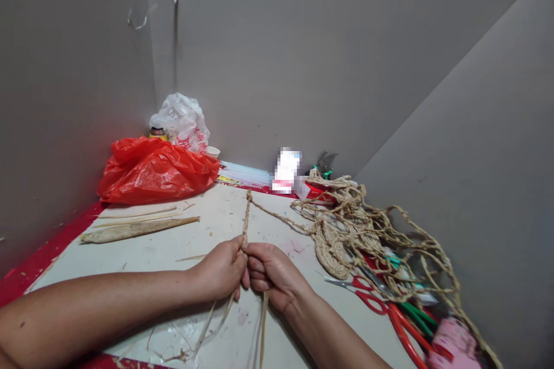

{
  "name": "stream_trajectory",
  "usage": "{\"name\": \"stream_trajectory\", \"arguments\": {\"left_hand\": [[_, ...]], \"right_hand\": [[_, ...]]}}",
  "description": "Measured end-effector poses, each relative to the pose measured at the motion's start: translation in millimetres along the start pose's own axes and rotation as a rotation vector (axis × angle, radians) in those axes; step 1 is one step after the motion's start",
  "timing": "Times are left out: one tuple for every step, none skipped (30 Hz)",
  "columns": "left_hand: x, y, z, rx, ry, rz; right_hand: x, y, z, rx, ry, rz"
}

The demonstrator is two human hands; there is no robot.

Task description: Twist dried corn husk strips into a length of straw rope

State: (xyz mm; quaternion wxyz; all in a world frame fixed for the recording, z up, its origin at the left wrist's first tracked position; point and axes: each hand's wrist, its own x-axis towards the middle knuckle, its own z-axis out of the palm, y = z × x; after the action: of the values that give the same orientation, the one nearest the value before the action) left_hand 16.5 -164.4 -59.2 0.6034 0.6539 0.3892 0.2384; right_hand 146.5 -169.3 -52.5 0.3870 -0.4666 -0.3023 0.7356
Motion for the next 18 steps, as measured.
{"name": "stream_trajectory", "arguments": {"left_hand": [[1,0,0.2,-0.008,-0.008,-0.005],[1,1,-0.7,-0.021,-0.023,-0.018],[2,3,-3.0,-0.033,-0.046,-0.040],[2,7,-7.0,-0.037,-0.081,-0.072],[3,12,-12.7,-0.024,-0.111,-0.108],[3,17,-19.8,0.012,-0.120,-0.130],[5,21,-27.7,0.067,-0.096,-0.129],[7,25,-35.6,0.137,-0.021,-0.100],[9,28,-42.5,0.202,0.097,-0.023],[12,28,-47.5,0.233,0.208,0.050],[15,27,-50.2,0.227,0.276,0.097],[19,23,-50.2,0.173,0.269,0.107],[22,19,-47.8,0.085,0.206,0.074],[24,13,-43.9,-0.008,0.120,0.017],[26,8,-39.2,-0.077,0.040,-0.039],[26,4,-34.8,-0.112,-0.008,-0.075],[26,1,-31.5,-0.111,-0.024,-0.082],[26,0,-29.8,-0.080,-0.020,-0.062]], "right_hand": [[0,0,0,-0.019,-0.003,-0.011],[-1,1,1,-0.036,-0.006,-0.020],[-1,1,1,-0.046,-0.008,-0.025],[-1,0,0,-0.049,-0.007,-0.025],[-2,-1,0,-0.044,-0.006,-0.021],[-2,-2,-1,-0.035,-0.007,-0.015],[-2,-3,-2,-0.028,-0.012,-0.010],[-2,-5,-3,-0.025,-0.023,-0.005],[-3,-6,-4,-0.027,-0.038,0.000],[-3,-7,-5,-0.033,-0.056,0.006],[-3,-9,-6,-0.042,-0.072,0.012],[-3,-10,-6,-0.052,-0.086,0.017],[-3,-11,-6,-0.063,-0.099,0.019],[-3,-12,-6,-0.074,-0.112,0.017],[-4,-13,-6,-0.087,-0.125,0.015],[-4,-14,-6,-0.102,-0.140,0.014],[-4,-15,-7,-0.120,-0.155,0.014],[-4,-16,-8,-0.141,-0.166,0.017]]}}
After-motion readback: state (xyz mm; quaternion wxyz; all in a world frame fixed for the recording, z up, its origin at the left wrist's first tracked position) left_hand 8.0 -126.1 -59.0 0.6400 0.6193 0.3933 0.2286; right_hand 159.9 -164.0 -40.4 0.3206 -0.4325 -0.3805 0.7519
